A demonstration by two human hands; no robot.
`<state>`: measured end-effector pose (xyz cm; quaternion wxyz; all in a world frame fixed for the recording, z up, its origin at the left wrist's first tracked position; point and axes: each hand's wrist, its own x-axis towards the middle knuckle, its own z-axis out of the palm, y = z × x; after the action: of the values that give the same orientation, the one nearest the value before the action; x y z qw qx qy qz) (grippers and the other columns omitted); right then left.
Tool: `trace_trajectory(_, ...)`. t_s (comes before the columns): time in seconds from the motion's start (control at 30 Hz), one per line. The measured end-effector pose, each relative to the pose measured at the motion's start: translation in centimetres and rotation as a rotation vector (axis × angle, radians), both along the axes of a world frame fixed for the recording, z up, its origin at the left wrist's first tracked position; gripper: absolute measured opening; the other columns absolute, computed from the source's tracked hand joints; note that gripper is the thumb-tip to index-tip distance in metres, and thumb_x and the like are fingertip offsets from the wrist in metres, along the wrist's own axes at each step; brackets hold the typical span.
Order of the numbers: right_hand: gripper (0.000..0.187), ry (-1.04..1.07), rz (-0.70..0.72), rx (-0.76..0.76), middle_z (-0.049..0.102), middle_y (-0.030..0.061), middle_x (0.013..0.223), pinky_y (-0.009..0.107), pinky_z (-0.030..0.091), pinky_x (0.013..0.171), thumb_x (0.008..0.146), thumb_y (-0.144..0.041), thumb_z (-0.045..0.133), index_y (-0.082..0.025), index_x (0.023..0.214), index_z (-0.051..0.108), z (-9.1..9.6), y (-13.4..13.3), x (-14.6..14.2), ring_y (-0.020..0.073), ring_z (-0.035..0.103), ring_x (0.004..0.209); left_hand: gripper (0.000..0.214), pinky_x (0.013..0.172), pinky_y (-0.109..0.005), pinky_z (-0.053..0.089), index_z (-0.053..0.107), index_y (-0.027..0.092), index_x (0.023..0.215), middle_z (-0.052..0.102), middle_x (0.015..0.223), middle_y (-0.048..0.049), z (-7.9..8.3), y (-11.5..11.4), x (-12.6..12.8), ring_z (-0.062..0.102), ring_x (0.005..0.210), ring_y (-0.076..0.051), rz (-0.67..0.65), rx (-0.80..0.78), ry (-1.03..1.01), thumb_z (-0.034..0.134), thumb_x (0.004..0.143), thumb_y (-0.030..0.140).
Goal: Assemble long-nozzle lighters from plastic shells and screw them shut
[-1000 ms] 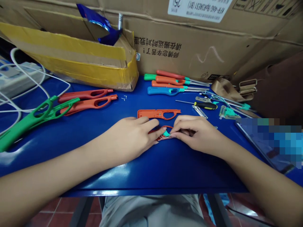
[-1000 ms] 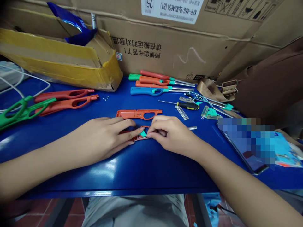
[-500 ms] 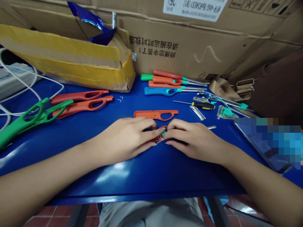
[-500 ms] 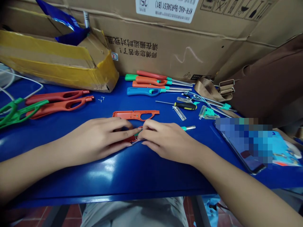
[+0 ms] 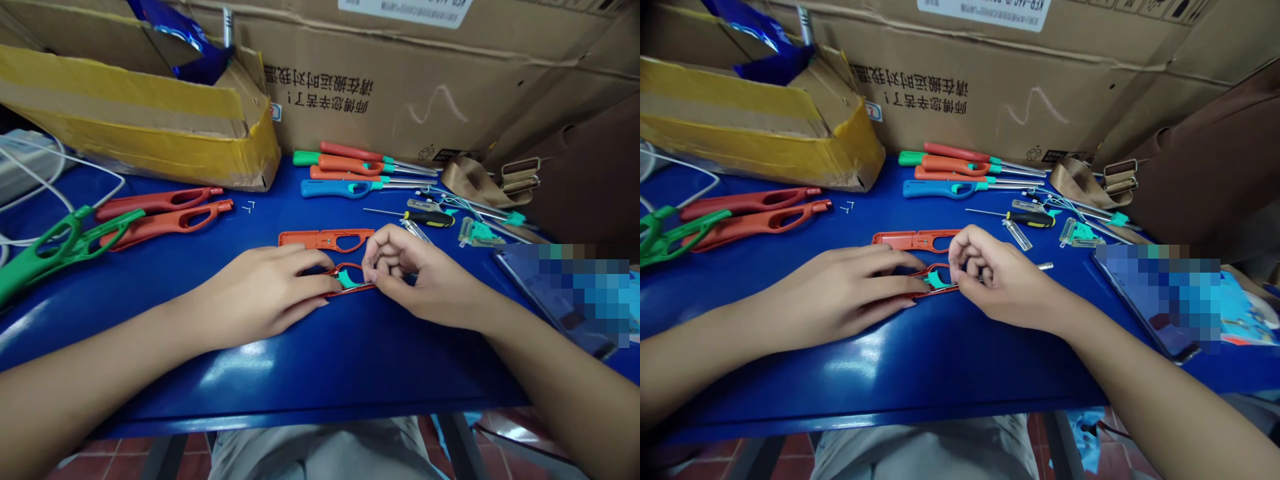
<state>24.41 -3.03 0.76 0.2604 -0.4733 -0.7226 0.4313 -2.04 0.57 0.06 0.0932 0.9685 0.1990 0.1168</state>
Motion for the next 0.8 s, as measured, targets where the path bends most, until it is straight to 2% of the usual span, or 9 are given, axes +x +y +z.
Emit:
trace_trajectory(0.13,0.015,-0.122,0.037,0.069,0.046,-0.0078,0.066,0.02,0.033,0.048,0.087,-0.01,0.06,-0.023,0.089,0.051,0.17,0.11,-0.02,0.0077,0.041,0.054,0.027,0.09,-0.031,0.055,0.07,0.029,0.124,0.067,0.126,-0.0054,-0.06,0.01,0.05,0.068,0.107,-0.021,-0.004,0.002,-0.008,0.05,0.104,0.03)
trace_trajectory(0.3,0.021,-0.229,0.083,0.268,0.048,-0.0056,0.072,0.022,0.034,0.055,0.081,-0.005,0.06,-0.022,0.078,0.048,0.18,0.1,0.0,0.0078,0.041,0.059,0.026,0.089,-0.033,0.055,0.07,0.028,0.121,0.067,0.127,-0.0049,-0.06,0.02,0.1,0.068,0.108,-0.021,-0.004,-0.004,-0.001,0.049,0.105,0.029)
trace_trajectory(0.5,0.017,-0.251,0.062,0.255,0.044,-0.0088,0.062,0.021,0.036,0.055,0.081,-0.005,0.062,-0.021,0.082,0.055,-0.08,0.09,0.03,0.0073,0.042,0.055,0.026,0.09,-0.034,0.055,0.071,0.028,0.121,0.068,0.127,-0.0046,-0.15,-0.02,0.13,0.068,0.109,-0.022,-0.003,-0.014,-0.016,0.05,0.105,0.03)
trace_trajectory(0.67,0.015,-0.281,0.097,0.339,0.063,-0.0045,0.073,0.022,0.042,0.057,0.083,-0.006,0.061,-0.021,0.085,0.062,0.39,-0.13,0.4,0.0082,0.055,0.058,0.024,0.091,-0.033,0.054,0.072,0.028,0.118,0.068,0.125,-0.0044,-0.13,-0.08,0.09,0.068,0.11,-0.021,0.021,-0.041,-0.042,0.053,0.104,0.029)
trace_trajectory(0.8,0.016,-0.384,0.13,0.431,0.071,-0.0033,0.079,0.024,0.045,0.063,0.088,-0.008,0.061,-0.023,0.09,0.065,0.79,-0.4,0.75,0.0107,0.063,0.064,0.023,0.092,-0.034,0.054,0.072,0.029,0.117,0.069,0.123,-0.0035,-0.01,-0.14,0.08,0.068,0.11,-0.022,0.051,-0.065,-0.041,0.055,0.103,0.029)
